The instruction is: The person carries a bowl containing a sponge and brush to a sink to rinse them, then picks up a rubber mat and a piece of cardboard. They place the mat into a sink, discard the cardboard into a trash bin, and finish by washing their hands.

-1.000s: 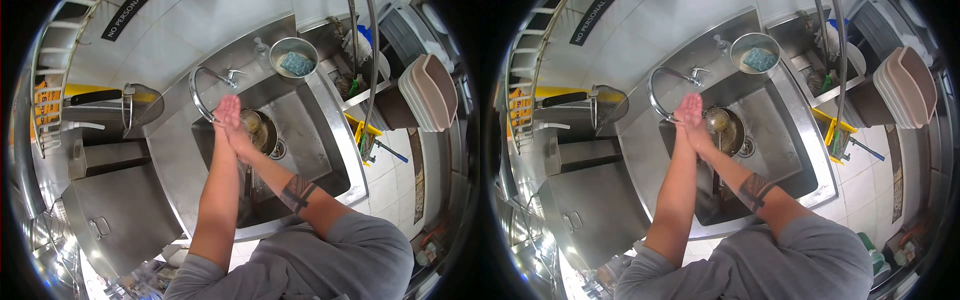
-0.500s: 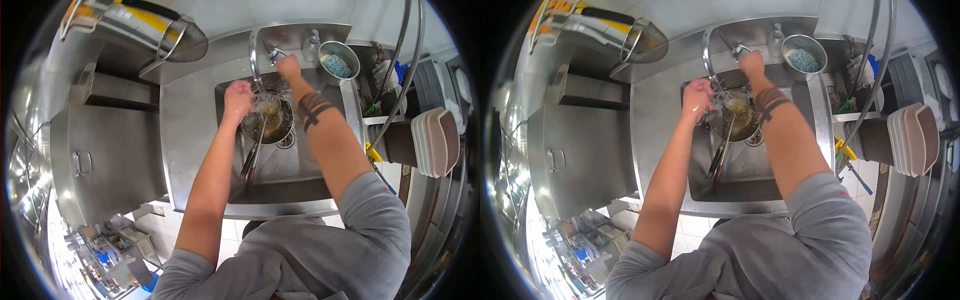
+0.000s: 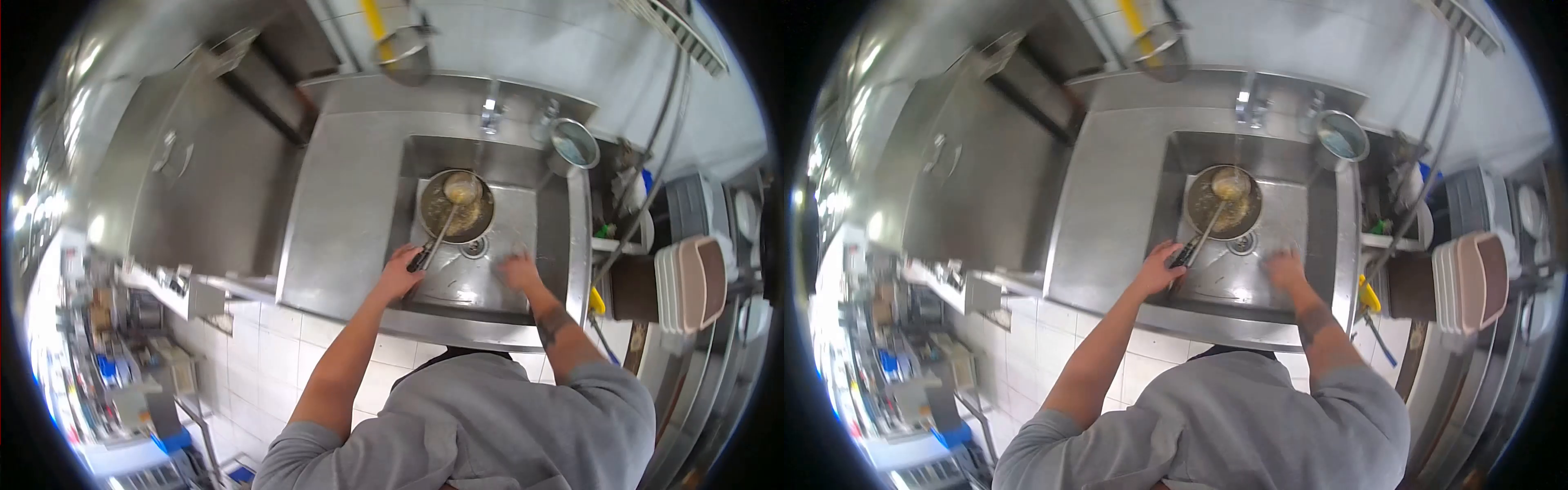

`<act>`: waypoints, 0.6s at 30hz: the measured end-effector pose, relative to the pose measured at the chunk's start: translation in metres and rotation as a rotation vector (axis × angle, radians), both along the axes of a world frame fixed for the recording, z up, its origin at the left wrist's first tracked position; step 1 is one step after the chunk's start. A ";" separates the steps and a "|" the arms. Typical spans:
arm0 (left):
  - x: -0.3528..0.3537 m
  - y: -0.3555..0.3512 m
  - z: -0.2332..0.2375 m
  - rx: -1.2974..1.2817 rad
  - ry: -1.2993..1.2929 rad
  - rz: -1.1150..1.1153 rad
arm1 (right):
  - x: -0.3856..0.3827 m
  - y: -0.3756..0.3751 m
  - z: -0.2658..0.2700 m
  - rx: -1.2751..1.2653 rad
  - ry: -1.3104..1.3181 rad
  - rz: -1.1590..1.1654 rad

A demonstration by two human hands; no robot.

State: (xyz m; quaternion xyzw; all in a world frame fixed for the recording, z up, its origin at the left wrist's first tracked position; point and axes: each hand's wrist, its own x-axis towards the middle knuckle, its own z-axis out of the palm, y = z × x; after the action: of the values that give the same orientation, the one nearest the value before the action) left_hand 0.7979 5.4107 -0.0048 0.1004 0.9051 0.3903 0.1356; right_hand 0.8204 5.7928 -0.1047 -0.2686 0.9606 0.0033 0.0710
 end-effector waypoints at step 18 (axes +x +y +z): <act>0.785 -0.178 -0.179 -0.167 -1.063 1.479 | 0.099 -0.323 0.130 -0.937 -0.276 0.207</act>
State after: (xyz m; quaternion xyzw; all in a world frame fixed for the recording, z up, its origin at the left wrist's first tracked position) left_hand 1.5833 5.2327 -0.1835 -0.7080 0.5826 0.3057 0.2566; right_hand 0.9189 5.4697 0.0249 -0.3637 0.8087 -0.4573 0.0686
